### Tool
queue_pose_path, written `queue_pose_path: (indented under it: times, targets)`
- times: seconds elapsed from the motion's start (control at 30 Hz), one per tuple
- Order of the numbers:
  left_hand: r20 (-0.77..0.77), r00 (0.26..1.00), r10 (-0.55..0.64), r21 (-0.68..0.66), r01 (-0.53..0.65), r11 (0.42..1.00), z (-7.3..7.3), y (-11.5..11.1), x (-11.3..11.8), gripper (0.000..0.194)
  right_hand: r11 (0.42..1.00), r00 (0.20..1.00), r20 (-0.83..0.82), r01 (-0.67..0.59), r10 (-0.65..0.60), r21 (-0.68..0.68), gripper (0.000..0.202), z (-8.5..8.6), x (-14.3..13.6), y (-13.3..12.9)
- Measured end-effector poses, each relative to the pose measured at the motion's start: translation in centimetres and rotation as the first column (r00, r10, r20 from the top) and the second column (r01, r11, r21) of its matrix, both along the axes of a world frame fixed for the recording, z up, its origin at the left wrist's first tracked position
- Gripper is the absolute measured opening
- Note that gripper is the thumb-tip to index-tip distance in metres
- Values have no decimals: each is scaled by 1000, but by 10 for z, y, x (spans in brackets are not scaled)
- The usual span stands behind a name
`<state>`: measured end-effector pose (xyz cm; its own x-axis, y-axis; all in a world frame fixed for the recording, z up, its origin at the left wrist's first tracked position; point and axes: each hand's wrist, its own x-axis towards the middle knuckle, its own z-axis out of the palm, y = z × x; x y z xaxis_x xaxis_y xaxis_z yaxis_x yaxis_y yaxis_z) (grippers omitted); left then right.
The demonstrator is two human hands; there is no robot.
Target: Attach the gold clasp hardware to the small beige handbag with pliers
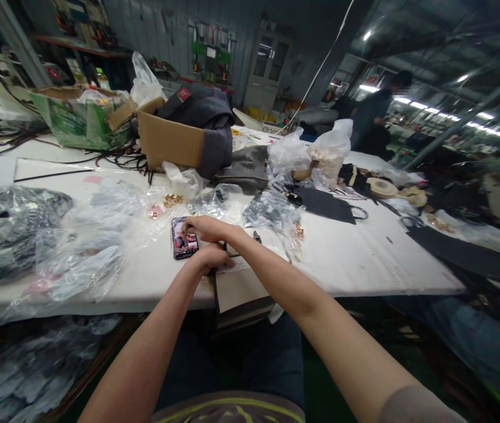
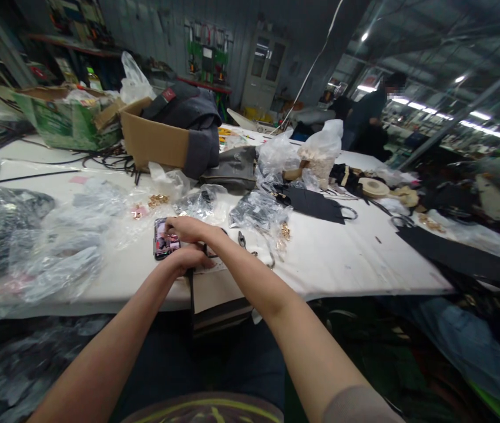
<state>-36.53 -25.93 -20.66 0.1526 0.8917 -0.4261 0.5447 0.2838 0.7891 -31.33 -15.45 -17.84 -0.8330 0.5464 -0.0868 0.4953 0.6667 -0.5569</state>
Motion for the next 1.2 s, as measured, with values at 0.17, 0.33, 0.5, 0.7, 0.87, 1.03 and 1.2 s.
queue_pose_path:
  times: [0.17,0.33,0.5,0.7,0.87,1.03,1.2]
  targets:
    - [71,997,11,-54,-7,998,9,-6,2,23,989,937,-318,151,-144,-5,13,21,17,-9]
    - [210,976,51,-150,-19,988,16,-8,4,22,959,869,-426,282,-252,8,9,35,59,-23]
    - [210,976,49,-155,-16,988,18,-6,4,21,943,815,-499,333,-296,-15,12,30,88,-47]
    - [204,978,39,-133,-12,991,14,-5,3,20,913,708,-612,403,-352,-59,16,27,113,-79]
    - [294,955,27,-187,30,982,7,-2,0,33,860,718,-531,508,-449,-40,14,20,159,-107]
    - [319,948,-20,-224,95,970,9,6,2,49,878,811,-339,453,-477,-152,12,8,191,-122]
    - [354,935,-8,-292,118,949,24,3,5,50,886,848,-257,442,-463,-139,14,5,195,-122]
